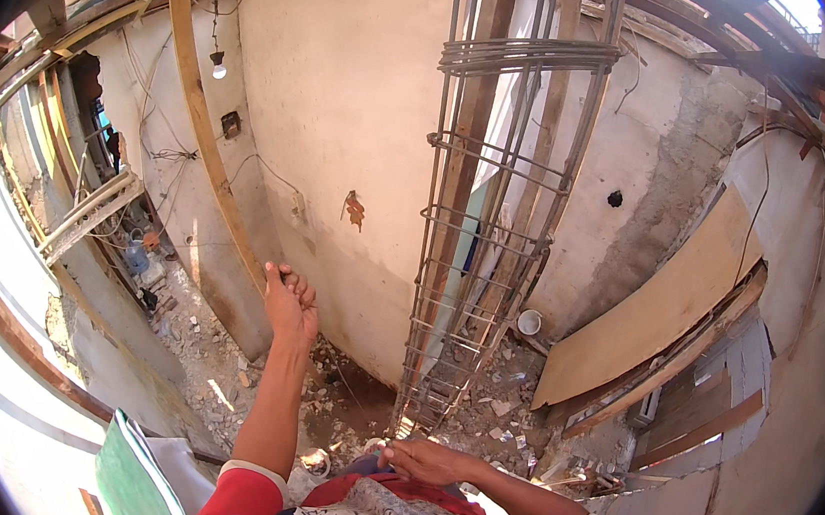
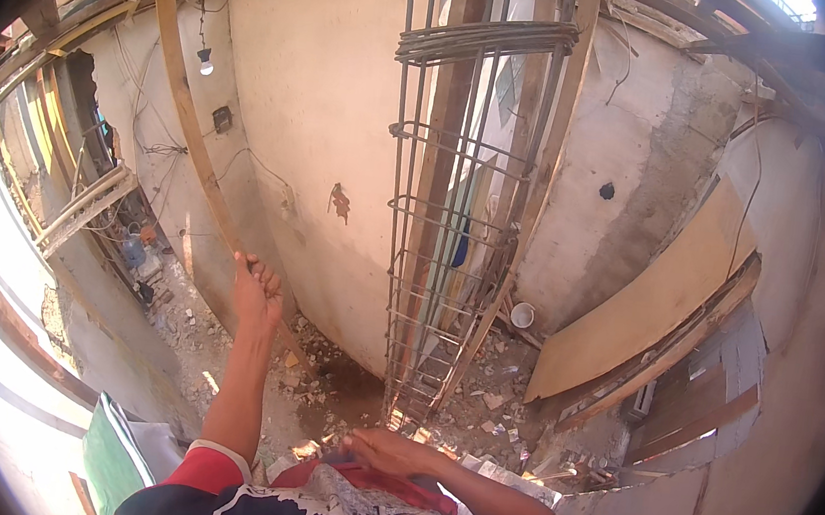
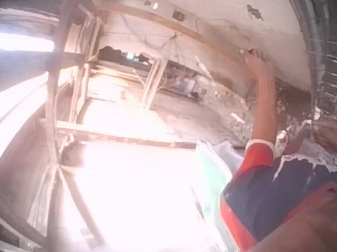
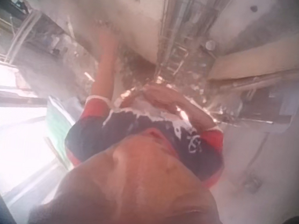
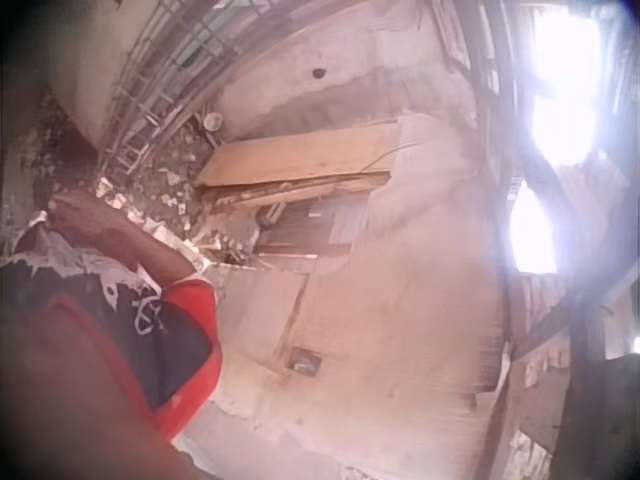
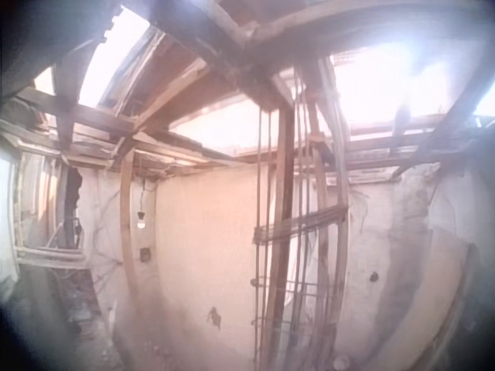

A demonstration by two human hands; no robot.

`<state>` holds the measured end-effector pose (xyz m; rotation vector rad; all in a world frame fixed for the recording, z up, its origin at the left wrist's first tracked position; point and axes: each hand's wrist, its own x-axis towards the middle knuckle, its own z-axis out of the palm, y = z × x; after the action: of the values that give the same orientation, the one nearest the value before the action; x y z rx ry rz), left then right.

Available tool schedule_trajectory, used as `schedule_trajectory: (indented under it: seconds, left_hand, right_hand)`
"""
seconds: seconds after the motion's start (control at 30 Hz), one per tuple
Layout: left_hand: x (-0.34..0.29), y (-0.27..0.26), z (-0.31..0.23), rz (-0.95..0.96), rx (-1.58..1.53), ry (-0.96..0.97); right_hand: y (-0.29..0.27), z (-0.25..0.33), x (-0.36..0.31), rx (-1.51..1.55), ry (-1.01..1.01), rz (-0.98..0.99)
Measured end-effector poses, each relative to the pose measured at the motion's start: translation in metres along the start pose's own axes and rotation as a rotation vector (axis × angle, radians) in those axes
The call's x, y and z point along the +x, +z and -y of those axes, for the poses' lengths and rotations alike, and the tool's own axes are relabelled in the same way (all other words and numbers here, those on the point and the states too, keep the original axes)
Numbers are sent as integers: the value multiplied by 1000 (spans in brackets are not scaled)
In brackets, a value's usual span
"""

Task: The person uses pliers to cut and twist wire ties, securing a vertical metal frame to a wooden support beam. They repeatedly position the frame, wrap wire, and tighten connections to stabilize the structure.

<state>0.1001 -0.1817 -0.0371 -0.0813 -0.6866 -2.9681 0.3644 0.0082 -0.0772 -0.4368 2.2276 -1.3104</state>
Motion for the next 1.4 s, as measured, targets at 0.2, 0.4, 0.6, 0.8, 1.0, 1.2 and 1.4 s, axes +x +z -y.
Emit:
schedule_trajectory:
  seconds: [0.2,0.4,0.6,0.8,1.0,1.2,1.4]
  left_hand:
    - [-130,4,56,-37,181,-339]
    - [-60,12,33,-13,239,-100]
    - [-146,10,64,-4,299,-305]
    - [-108,38,71,127,369,-185]
    - [-157,9,94,147,384,-308]
    - [-163,15,101,606,936,-8]
    - [-155,-22,88,610,635,-596]
  right_hand:
    - [-97,23,18,420,-650,-1194]
    - [-7,-22,11,-35,13,-227]
    - [-58,12,18,980,-764,-982]
    - [-5,-52,13,-45,-34,-492]
    - [-43,-1,5,1346,-769,-858]
    - [-23,-37,12,-156,-28,-768]
    - [-33,-50,19,29,-187,-540]
